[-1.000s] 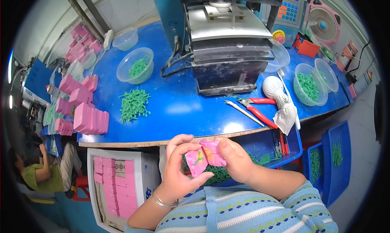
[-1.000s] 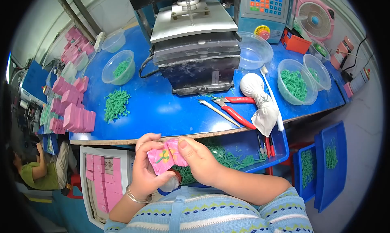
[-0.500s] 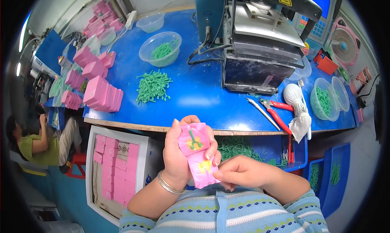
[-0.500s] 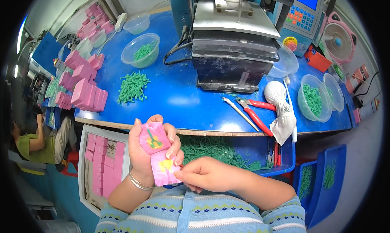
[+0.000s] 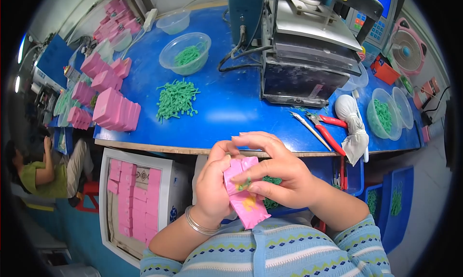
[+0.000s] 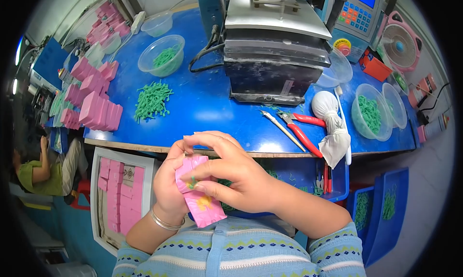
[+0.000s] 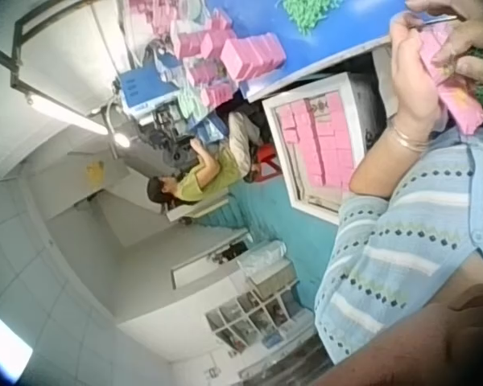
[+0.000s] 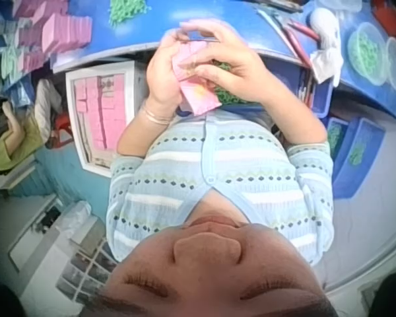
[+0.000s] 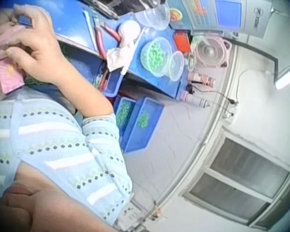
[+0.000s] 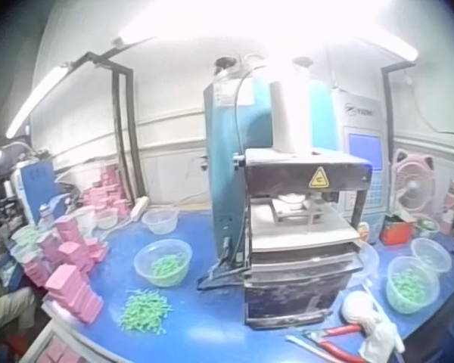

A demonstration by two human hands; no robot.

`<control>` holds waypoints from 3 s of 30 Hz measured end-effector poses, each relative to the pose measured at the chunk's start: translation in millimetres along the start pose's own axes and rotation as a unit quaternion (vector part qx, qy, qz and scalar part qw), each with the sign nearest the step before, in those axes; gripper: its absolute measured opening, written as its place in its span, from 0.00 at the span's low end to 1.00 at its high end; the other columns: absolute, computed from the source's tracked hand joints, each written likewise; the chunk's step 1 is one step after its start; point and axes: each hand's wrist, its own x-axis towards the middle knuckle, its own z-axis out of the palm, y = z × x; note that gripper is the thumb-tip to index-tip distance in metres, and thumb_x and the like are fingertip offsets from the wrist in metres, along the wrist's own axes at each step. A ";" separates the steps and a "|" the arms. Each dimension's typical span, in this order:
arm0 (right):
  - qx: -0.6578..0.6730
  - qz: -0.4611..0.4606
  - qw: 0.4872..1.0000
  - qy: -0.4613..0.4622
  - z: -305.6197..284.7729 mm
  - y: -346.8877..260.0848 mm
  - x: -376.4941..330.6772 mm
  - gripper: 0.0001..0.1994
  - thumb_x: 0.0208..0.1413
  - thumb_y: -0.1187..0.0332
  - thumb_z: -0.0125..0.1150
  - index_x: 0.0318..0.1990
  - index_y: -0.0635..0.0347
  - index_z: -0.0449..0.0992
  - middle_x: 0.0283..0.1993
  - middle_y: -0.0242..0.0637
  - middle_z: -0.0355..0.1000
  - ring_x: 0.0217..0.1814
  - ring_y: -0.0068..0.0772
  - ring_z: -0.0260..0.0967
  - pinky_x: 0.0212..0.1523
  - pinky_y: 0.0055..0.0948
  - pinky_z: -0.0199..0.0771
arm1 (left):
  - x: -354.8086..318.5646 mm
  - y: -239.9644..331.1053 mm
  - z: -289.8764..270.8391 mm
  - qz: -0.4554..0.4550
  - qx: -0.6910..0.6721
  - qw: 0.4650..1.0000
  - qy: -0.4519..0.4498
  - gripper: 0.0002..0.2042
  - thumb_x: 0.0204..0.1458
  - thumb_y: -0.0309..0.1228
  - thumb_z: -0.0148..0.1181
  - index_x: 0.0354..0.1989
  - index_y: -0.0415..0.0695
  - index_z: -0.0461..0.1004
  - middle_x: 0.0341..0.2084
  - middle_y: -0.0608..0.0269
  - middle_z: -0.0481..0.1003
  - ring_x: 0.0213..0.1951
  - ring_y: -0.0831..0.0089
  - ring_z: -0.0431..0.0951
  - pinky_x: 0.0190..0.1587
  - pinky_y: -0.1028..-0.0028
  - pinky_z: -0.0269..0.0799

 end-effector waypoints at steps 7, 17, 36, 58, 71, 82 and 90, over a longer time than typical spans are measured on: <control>-0.083 0.004 0.995 0.051 3.9 -10.5 -3.9 0.15 0.40 0.68 0.65 0.40 0.54 0.77 0.54 0.44 0.62 0.57 0.49 0.57 0.55 0.43 0.56 | 3.4 -2.6 -9.6 -0.012 -0.011 1.000 -0.005 0.13 0.53 0.35 0.33 0.38 0.41 0.62 0.30 0.58 0.69 0.33 0.72 0.71 0.36 0.75 0.69; -0.138 -0.069 0.983 0.098 3.3 -1.8 -4.3 0.18 0.34 0.63 0.69 0.38 0.52 0.79 0.49 0.42 0.67 0.51 0.46 0.62 0.48 0.37 0.63 | 0.3 1.9 -3.8 -0.037 -0.049 0.998 -0.028 0.13 0.52 0.34 0.36 0.40 0.41 0.63 0.31 0.60 0.68 0.32 0.73 0.70 0.36 0.74 0.68; -0.028 -0.053 0.993 0.098 6.2 -15.0 -23.6 0.11 0.36 0.75 0.65 0.32 0.59 0.79 0.40 0.32 0.75 0.43 0.31 0.69 0.40 0.31 0.65 | -4.1 -1.7 0.3 -0.076 0.032 0.993 -0.079 0.12 0.55 0.37 0.36 0.38 0.41 0.62 0.31 0.61 0.67 0.33 0.77 0.69 0.37 0.78 0.66; 0.547 0.244 0.717 0.357 -18.9 -16.3 -40.9 0.12 0.57 0.68 0.52 0.41 0.71 0.72 0.44 0.47 0.71 0.43 0.32 0.69 0.46 0.31 0.68 | 48.2 -27.4 -8.4 0.205 0.277 0.935 -0.087 0.20 0.40 0.28 0.67 0.36 0.42 0.60 0.33 0.60 0.66 0.37 0.70 0.68 0.42 0.71 0.66; 0.292 0.185 0.894 0.284 -0.4 -14.7 -42.5 0.06 0.50 0.78 0.58 0.37 0.67 0.73 0.37 0.37 0.73 0.39 0.23 0.69 0.42 0.22 0.69 | 17.6 -9.4 11.0 0.379 0.464 0.787 -0.144 0.17 0.44 0.38 0.64 0.36 0.38 0.73 0.36 0.58 0.71 0.45 0.61 0.67 0.49 0.64 0.62; 0.272 0.237 0.892 0.272 8.6 -14.8 -66.2 0.11 0.51 0.77 0.58 0.42 0.66 0.71 0.39 0.38 0.72 0.41 0.25 0.70 0.44 0.24 0.69 | 83.4 88.5 -72.2 0.532 0.626 0.537 0.190 0.05 0.43 0.25 0.61 0.30 0.41 0.76 0.24 0.61 0.71 0.31 0.65 0.69 0.39 0.71 0.64; 0.165 0.262 0.918 0.248 2.1 -9.3 -81.0 0.08 0.51 0.74 0.57 0.38 0.67 0.73 0.33 0.37 0.73 0.36 0.26 0.71 0.40 0.24 0.68 | 50.9 30.2 -9.1 0.419 0.753 0.507 0.011 0.35 0.35 0.42 0.67 0.51 0.35 0.62 0.48 0.48 0.63 0.52 0.54 0.61 0.54 0.61 0.54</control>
